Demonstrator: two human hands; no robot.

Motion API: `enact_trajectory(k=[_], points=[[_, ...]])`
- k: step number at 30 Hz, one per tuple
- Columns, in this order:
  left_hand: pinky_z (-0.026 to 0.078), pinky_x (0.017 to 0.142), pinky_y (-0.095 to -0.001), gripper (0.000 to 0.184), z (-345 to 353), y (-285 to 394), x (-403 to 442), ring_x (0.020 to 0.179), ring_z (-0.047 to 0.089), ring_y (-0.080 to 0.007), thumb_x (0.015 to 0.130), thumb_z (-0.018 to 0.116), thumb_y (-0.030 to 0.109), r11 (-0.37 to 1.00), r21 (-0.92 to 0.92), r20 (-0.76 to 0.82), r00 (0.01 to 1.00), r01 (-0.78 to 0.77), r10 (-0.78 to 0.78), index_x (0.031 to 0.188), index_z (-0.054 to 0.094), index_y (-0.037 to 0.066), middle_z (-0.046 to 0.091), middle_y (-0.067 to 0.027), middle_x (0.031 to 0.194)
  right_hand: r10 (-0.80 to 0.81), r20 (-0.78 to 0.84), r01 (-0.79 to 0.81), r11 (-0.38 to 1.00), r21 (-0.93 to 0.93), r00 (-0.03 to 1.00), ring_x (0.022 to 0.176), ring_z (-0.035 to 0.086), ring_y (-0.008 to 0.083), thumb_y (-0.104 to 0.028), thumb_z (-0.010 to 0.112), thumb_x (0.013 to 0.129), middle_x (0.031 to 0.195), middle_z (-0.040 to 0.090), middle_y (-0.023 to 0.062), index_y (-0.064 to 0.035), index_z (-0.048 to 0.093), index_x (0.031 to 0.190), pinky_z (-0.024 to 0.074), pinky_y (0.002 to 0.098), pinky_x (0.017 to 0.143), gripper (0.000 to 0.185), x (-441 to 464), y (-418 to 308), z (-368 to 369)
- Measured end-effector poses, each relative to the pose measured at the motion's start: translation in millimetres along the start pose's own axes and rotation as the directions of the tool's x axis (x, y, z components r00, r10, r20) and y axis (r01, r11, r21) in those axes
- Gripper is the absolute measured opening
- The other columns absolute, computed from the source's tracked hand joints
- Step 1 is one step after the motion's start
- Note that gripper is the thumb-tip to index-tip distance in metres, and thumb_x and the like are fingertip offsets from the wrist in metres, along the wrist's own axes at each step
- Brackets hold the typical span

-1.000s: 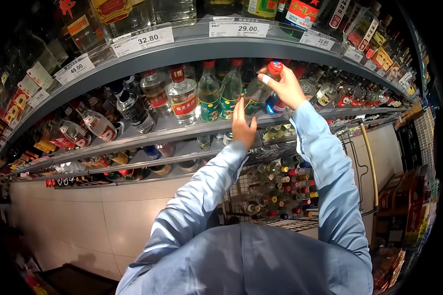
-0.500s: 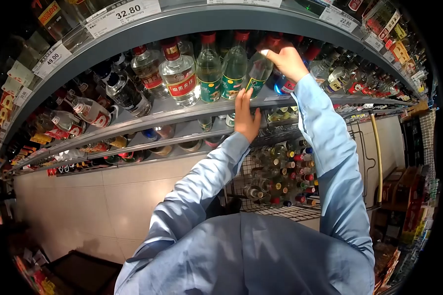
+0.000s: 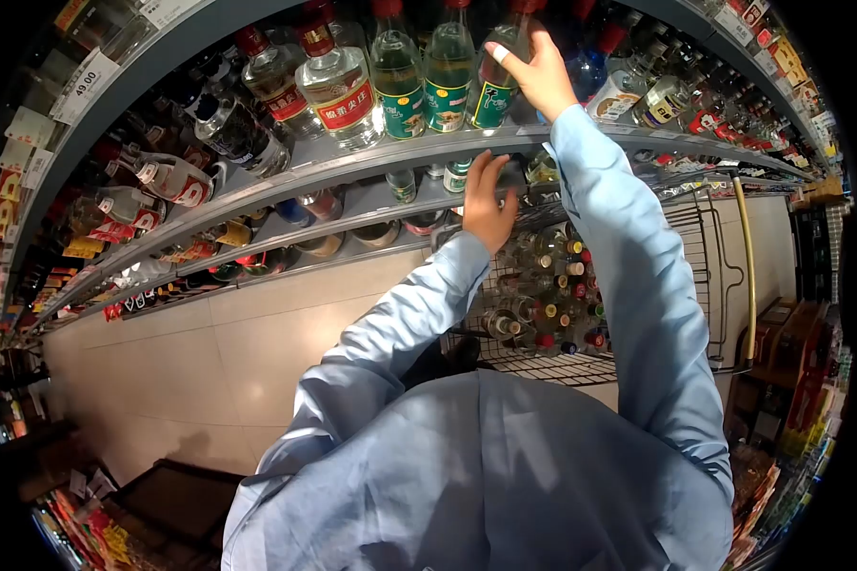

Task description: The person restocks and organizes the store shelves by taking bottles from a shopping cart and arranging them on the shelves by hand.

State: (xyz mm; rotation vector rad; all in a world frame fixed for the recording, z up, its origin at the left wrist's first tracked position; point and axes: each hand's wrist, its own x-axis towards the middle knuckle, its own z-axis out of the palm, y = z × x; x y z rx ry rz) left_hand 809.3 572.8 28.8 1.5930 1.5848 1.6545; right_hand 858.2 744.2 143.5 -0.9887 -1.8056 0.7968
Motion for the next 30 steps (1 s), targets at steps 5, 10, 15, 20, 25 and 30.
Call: enact_trajectory(k=[5,10,15,20,25,30], points=[[0.044,0.079,-0.0333,0.031,-11,4,-41,0.096,0.055,-0.0266,0.076,0.056,0.004,0.988,-0.019,0.187,0.971,0.153,-0.146,0.107,0.054,0.007,0.055,-0.012,0.106,-0.063,-0.147,0.09,0.978,0.186,0.987,0.104,0.052,0.0219,-0.024,0.069,0.076,0.111,0.053,0.0141,-0.0028,0.048,0.116,0.0408,0.032,0.088,0.05,-44,13,-16],[0.046,0.07,-0.0284,0.021,-27,-3,-104,0.084,0.06,-0.0181,0.079,0.057,0.006,0.923,-0.035,0.421,0.844,0.383,-0.334,0.1,0.057,0.005,0.062,-0.0076,0.092,0.299,0.148,-0.334,0.849,0.409,0.943,0.088,0.057,0.0144,-0.01,0.058,0.083,0.097,0.059,0.0074,-0.0019,0.054,0.107,0.0448,0.0266,0.08,0.026,-177,47,-55],[0.047,0.07,-0.0261,0.019,-34,-20,-175,0.079,0.06,-0.0126,0.08,0.058,0.005,0.878,0.162,0.571,0.683,0.45,-0.455,0.098,0.057,0.004,0.063,-0.0056,0.084,0.76,0.155,-0.737,0.525,0.425,0.631,0.082,0.059,0.0132,-0.011,0.053,0.086,0.092,0.06,0.0053,-0.0045,0.057,0.102,0.0489,0.026,0.071,0.017,-337,69,-72],[0.046,0.068,-0.0237,0.017,-32,-35,-231,0.074,0.057,-0.0103,0.081,0.056,0.003,0.77,0.101,0.626,0.561,0.63,-0.541,0.097,0.058,0.0,0.062,-0.0035,0.082,0.791,0.32,-0.842,0.417,0.342,0.521,0.074,0.06,0.014,-0.009,0.055,0.084,0.086,0.06,0.0043,-0.0056,0.059,0.096,0.0498,0.0264,0.062,0.013,-442,94,-84],[0.047,0.067,-0.0258,0.016,-30,-45,-259,0.07,0.06,-0.0142,0.078,0.057,0.006,0.791,0.083,0.587,0.611,0.607,-0.531,0.092,0.061,0.002,0.063,-0.0076,0.077,0.696,0.302,-0.702,0.704,-0.108,0.652,0.078,0.06,0.0168,-0.014,0.061,0.079,0.087,0.061,0.0069,-0.0073,0.059,0.096,0.049,0.0288,0.07,0.018,-482,126,-79],[0.045,0.067,-0.0217,0.013,-38,-23,-267,0.071,0.055,-0.0086,0.081,0.055,0.001,0.802,0.241,0.605,0.561,0.546,-0.565,0.094,0.06,0.001,0.061,-0.0023,0.079,0.627,0.241,-0.576,0.777,-0.255,0.74,0.095,0.056,0.0266,-0.014,0.064,0.073,0.106,0.056,0.0122,-0.0131,0.048,0.12,0.0462,0.0347,0.079,0.049,-478,118,-55]])
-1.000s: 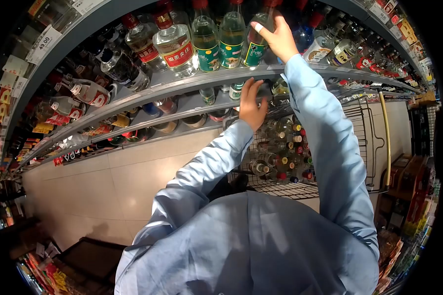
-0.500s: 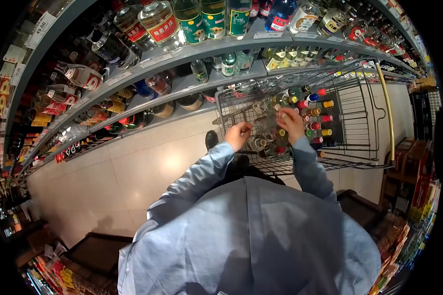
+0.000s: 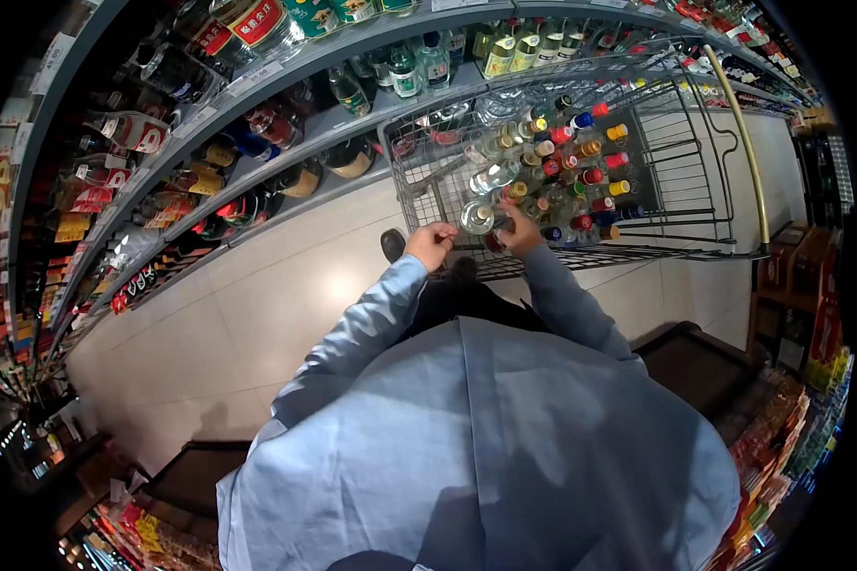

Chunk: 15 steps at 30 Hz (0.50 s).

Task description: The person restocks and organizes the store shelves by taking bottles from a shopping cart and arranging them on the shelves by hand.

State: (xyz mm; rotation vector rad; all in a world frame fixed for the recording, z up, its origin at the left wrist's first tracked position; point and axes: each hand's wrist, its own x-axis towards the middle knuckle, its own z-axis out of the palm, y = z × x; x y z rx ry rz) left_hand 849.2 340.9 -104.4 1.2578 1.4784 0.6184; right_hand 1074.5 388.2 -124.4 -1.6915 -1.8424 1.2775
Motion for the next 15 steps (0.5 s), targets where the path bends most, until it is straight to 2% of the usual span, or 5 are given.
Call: enact_trajectory(k=[2,4,6,10,15], points=[[0.047,0.066,-0.0256,0.015,6,-13,-2,0.07,0.058,-0.014,0.077,0.057,0.004,0.999,-0.037,-0.001,1.0,-0.003,0.003,0.091,0.062,0.003,0.063,-0.0055,0.077,-0.174,0.006,0.172,0.972,-0.162,0.985,0.098,0.054,0.0283,-0.008,0.065,0.07,0.112,0.053,0.0136,-0.0114,0.042,0.125,0.0443,0.0343,0.082,0.059,6,3,14],[0.048,0.066,-0.0278,0.016,5,-16,-6,0.068,0.06,-0.0168,0.076,0.058,0.005,0.997,-0.077,0.0,1.0,-0.004,0.004,0.09,0.063,0.004,0.063,-0.0068,0.074,-0.15,0.021,0.151,0.966,-0.21,0.989,0.107,0.048,0.031,-0.009,0.065,0.07,0.118,0.049,0.0142,-0.0135,0.041,0.125,0.0416,0.0365,0.086,0.06,10,5,27],[0.046,0.067,-0.0238,0.015,-1,-18,-10,0.07,0.057,-0.012,0.079,0.056,0.002,0.997,-0.053,0.041,0.998,0.06,-0.057,0.093,0.061,0.002,0.062,-0.0046,0.077,-0.066,0.08,0.084,0.962,-0.259,0.995,0.114,0.043,0.0307,-0.012,0.064,0.072,0.125,0.043,0.0142,-0.0168,0.04,0.126,0.0392,0.0385,0.091,0.059,19,-3,35],[0.046,0.068,-0.0228,0.015,-14,-21,-22,0.072,0.057,-0.0102,0.08,0.056,0.002,0.999,-0.004,0.049,0.998,0.047,-0.047,0.095,0.06,0.001,0.061,-0.0035,0.077,0.094,0.069,-0.042,0.841,-0.54,0.993,0.105,0.049,0.0329,-0.011,0.062,0.074,0.12,0.045,0.0161,-0.0196,0.044,0.123,0.0429,0.0399,0.087,0.053,26,-31,46],[0.045,0.067,-0.023,0.015,-28,-32,-49,0.071,0.055,-0.0099,0.08,0.057,0.003,0.998,-0.041,0.072,0.996,0.054,-0.051,0.094,0.059,0.002,0.061,-0.0029,0.077,0.176,0.039,-0.111,0.761,-0.639,0.984,0.094,0.055,0.0329,-0.012,0.06,0.074,0.11,0.05,0.0146,-0.0176,0.05,0.113,0.0467,0.0416,0.079,0.041,46,-20,58]])
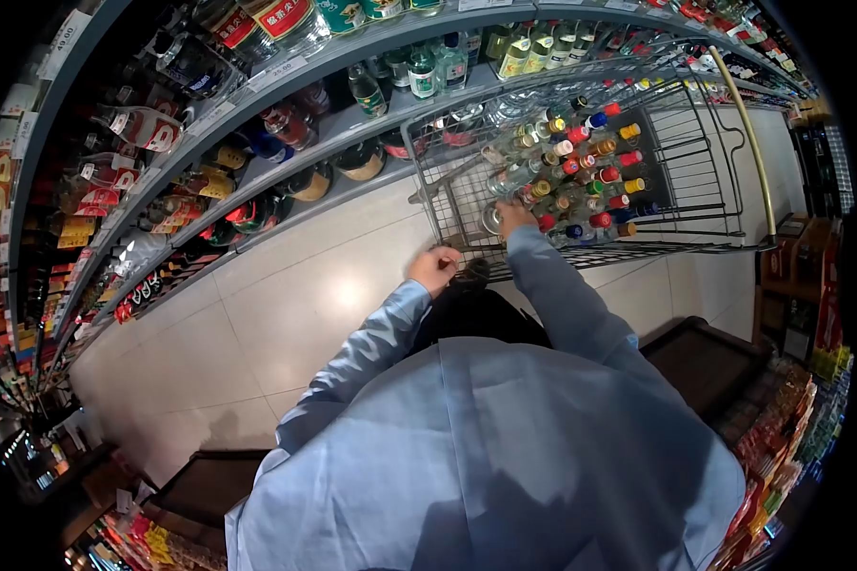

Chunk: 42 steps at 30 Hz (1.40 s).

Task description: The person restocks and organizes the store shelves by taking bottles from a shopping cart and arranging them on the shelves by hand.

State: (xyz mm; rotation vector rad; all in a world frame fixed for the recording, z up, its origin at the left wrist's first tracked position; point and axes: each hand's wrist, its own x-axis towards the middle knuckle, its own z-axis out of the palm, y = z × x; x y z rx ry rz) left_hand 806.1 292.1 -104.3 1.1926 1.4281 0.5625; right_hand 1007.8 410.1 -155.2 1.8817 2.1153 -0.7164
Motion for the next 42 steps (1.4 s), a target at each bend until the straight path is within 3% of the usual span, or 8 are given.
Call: enact_trajectory(k=[3,9,18,26,33,36,37,42], points=[[0.045,0.066,-0.0227,0.015,-5,-23,-10,0.072,0.055,-0.0097,0.08,0.057,0.004,0.996,-0.084,0.009,1.0,0.02,-0.019,0.094,0.059,0.003,0.06,-0.0019,0.076,-0.017,-0.017,0.016,0.998,-0.061,1.0,0.09,0.057,0.0322,-0.02,0.058,0.077,0.104,0.055,0.0119,-0.0161,0.052,0.103,0.0477,0.043,0.073,0.026,0,-6,-6],[0.045,0.066,-0.0241,0.015,-9,-22,-27,0.069,0.055,-0.0104,0.081,0.058,0.007,0.977,-0.2,0.015,0.997,0.077,-0.076,0.096,0.06,0.008,0.06,-0.0024,0.076,0.092,-0.025,-0.093,0.993,-0.076,0.995,0.087,0.059,0.0323,-0.029,0.056,0.079,0.095,0.061,0.0113,-0.0185,0.049,0.112,0.0474,0.0446,0.073,0.035,-3,-14,-8],[0.046,0.064,-0.0254,0.02,1,-34,-26,0.067,0.055,-0.0109,0.079,0.059,0.009,0.999,-0.045,0.018,0.999,-0.029,0.03,0.098,0.058,0.007,0.059,-0.0034,0.073,0.143,-0.086,-0.126,0.976,0.178,0.986,0.081,0.061,0.0305,-0.036,0.063,0.072,0.084,0.063,0.007,-0.0157,0.05,0.095,0.0462,0.0438,0.068,0.034,0,0,2],[0.046,0.061,-0.0243,0.019,12,-36,-17,0.064,0.054,-0.0104,0.077,0.06,0.006,0.997,-0.011,0.009,0.997,-0.072,0.072,0.096,0.057,0.007,0.059,-0.0034,0.073,0.125,-0.062,-0.124,0.992,0.009,0.99,0.083,0.06,0.0338,-0.044,0.055,0.077,0.086,0.063,0.0114,-0.0181,0.048,0.101,0.0453,0.0453,0.07,0.036,-1,2,12],[0.047,0.072,-0.0277,0.037,-18,-1,-16,0.077,0.058,-0.0166,0.071,0.068,0.011,0.997,-0.081,0.009,1.0,0.011,-0.011,0.106,0.055,0.007,0.06,-0.0079,0.09,-0.111,-0.395,0.186,0.97,0.159,0.912,0.063,0.06,0.0286,-0.034,0.062,0.072,0.063,0.059,0.0062,-0.0149,0.055,0.078,0.0454,0.0412,0.054,0.021,-19,-10,-34],[0.045,0.081,-0.0304,0.047,-23,11,-8,0.093,0.056,-0.0211,0.068,0.071,0.013,0.953,0.099,-0.166,0.939,-0.287,0.3,0.111,0.052,0.007,0.054,-0.0104,0.108,-0.204,-0.394,0.302,0.931,0.204,0.896,0.057,0.057,0.0281,-0.03,0.064,0.071,0.059,0.056,0.006,-0.0128,0.054,0.073,0.0425,0.0389,0.05,0.02,-46,-28,-94],[0.037,0.094,-0.0348,0.067,-25,12,-1,0.113,0.044,-0.0283,0.063,0.075,0.017,0.954,0.024,-0.096,0.949,-0.299,0.3,0.122,0.043,0.007,0.041,-0.014,0.127,-0.249,-0.453,0.369,0.908,0.198,0.856,0.05,0.054,0.0267,-0.026,0.066,0.07,0.055,0.053,0.0066,-0.0119,0.054,0.07,0.0401,0.037,0.046,0.018,-53,-31,-114],[0.021,0.105,-0.0383,0.106,-57,95,10,0.128,0.023,-0.0355,0.055,0.08,0.027,0.824,0.013,0.091,0.821,-0.567,0.563,0.137,0.016,0.006,0.024,-0.0224,0.137,-0.411,-0.469,0.611,0.656,0.443,0.782,0.046,0.03,0.0078,-0.006,0.066,0.071,0.05,0.034,0.0013,-0.0031,0.044,0.064,0.0258,0.0265,0.043,0.023,-83,-45,-220]])
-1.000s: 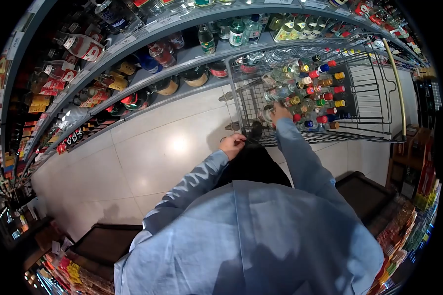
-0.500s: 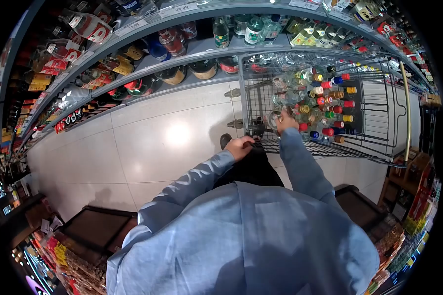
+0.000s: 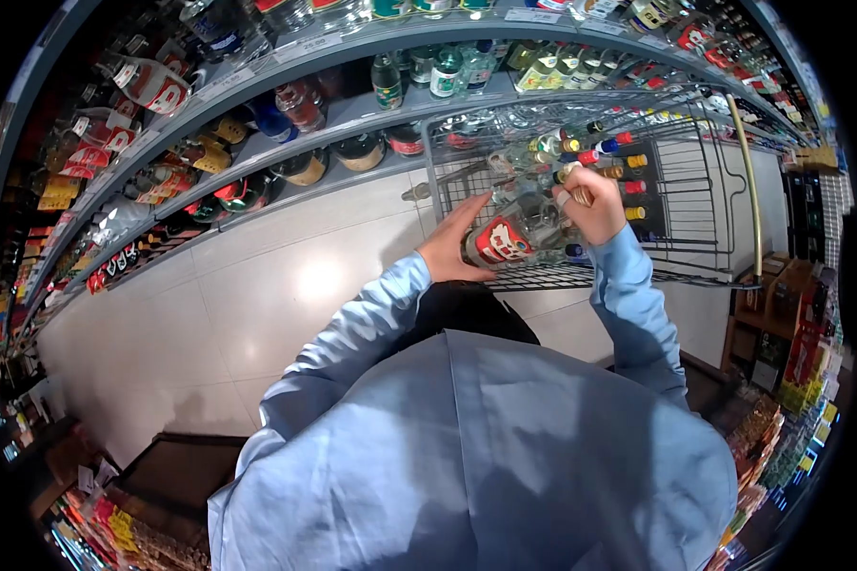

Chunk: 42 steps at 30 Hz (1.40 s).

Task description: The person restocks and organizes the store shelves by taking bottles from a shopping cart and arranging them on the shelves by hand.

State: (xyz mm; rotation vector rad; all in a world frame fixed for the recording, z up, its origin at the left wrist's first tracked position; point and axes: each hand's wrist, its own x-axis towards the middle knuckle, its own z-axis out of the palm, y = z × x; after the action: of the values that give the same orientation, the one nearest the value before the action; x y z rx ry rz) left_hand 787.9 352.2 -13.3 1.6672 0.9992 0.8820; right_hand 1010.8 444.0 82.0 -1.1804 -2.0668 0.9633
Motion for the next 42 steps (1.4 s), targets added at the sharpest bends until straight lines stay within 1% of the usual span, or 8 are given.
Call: enact_trajectory(k=[4,9,13,18,30,36,37,42], points=[[0.023,0.103,-0.0327,0.117,-8,37,28,0.127,0.027,-0.0252,0.054,0.082,0.015,0.918,-0.397,0.198,0.974,-0.025,0.112,0.139,0.002,0.005,0.025,-0.0177,0.139,0.063,0.072,-0.081,0.96,0.268,0.995,0.054,0.029,0.0031,-0.005,0.062,0.073,0.054,0.035,-0.0056,-0.0047,0.04,0.06,0.0233,0.0229,0.047,0.026,19,-45,-37],[0.043,0.089,-0.0345,0.093,13,61,25,0.105,0.052,-0.0225,0.061,0.072,0.009,0.418,-0.849,0.316,0.945,0.322,-0.086,0.135,0.017,0.003,0.05,-0.0135,0.119,0.346,0.114,-0.363,0.858,0.363,0.931,0.052,0.036,0.0,-0.02,0.061,0.081,0.056,0.04,-0.0082,-0.0103,0.049,0.063,0.0233,0.0176,0.046,0.024,40,-50,-48],[0.049,0.078,-0.0329,0.074,14,79,25,0.092,0.058,-0.0225,0.066,0.065,0.016,0.426,-0.842,0.302,0.944,0.33,-0.134,0.129,0.029,0.0,0.054,-0.0149,0.111,0.492,0.006,-0.331,0.576,0.747,0.871,0.057,0.043,0.0066,-0.028,0.061,0.081,0.065,0.049,-0.0042,-0.0085,0.055,0.077,0.0344,0.022,0.054,0.021,31,-34,-17],[0.045,0.084,-0.0317,0.072,13,89,22,0.098,0.055,-0.0218,0.068,0.06,0.012,0.446,-0.824,0.292,0.937,0.349,-0.193,0.13,0.027,-0.001,0.053,-0.0147,0.113,0.279,0.383,-0.47,0.415,0.779,0.881,0.087,0.058,0.0158,-0.032,0.049,0.087,0.089,0.06,0.0087,-0.0035,0.056,0.086,0.0434,0.0279,0.082,0.03,16,-30,-14],[0.035,0.095,-0.0306,0.075,5,96,8,0.111,0.047,-0.019,0.066,0.06,-0.006,0.528,-0.743,0.391,0.907,0.411,-0.156,0.133,0.027,0.003,0.049,-0.0092,0.121,0.535,0.311,-0.415,0.082,0.906,0.786,0.075,0.061,0.0216,-0.023,0.051,0.087,0.092,0.058,0.0144,-0.0011,0.048,0.094,0.051,0.0334,0.069,0.023,-24,-17,10],[0.042,0.092,-0.0344,0.058,11,108,8,0.108,0.051,-0.0236,0.089,0.044,0.038,0.225,-0.75,0.573,0.78,0.623,-0.249,0.133,0.028,0.003,0.049,-0.0134,0.122,0.678,0.15,-0.322,0.134,0.937,0.719,0.075,0.06,0.0198,-0.026,0.052,0.085,0.086,0.058,0.0103,-0.0057,0.049,0.093,0.05,0.0343,0.07,0.022,-46,-73,-18],[0.044,0.09,-0.0371,0.077,23,116,13,0.108,0.052,-0.0264,0.086,0.021,0.063,0.316,-0.772,0.476,0.831,0.552,-0.289,0.134,0.026,0.003,0.047,-0.0151,0.124,0.627,0.178,-0.3,0.093,0.95,0.758,0.075,0.06,0.019,-0.03,0.054,0.085,0.085,0.057,0.0084,-0.0072,0.049,0.089,0.0497,0.0338,0.068,0.023,-46,-53,-15],[0.044,0.09,-0.0385,0.084,38,133,32,0.111,0.05,-0.0264,0.081,0.018,0.069,0.263,-0.831,0.442,0.868,0.491,-0.226,0.136,0.023,0.006,0.042,-0.0137,0.129,0.57,0.15,-0.271,0.133,0.953,0.808,0.074,0.062,0.0193,-0.036,0.054,0.085,0.083,0.061,0.0106,-0.0068,0.048,0.076,0.0503,0.0314,0.067,0.031,-49,-46,-44]])
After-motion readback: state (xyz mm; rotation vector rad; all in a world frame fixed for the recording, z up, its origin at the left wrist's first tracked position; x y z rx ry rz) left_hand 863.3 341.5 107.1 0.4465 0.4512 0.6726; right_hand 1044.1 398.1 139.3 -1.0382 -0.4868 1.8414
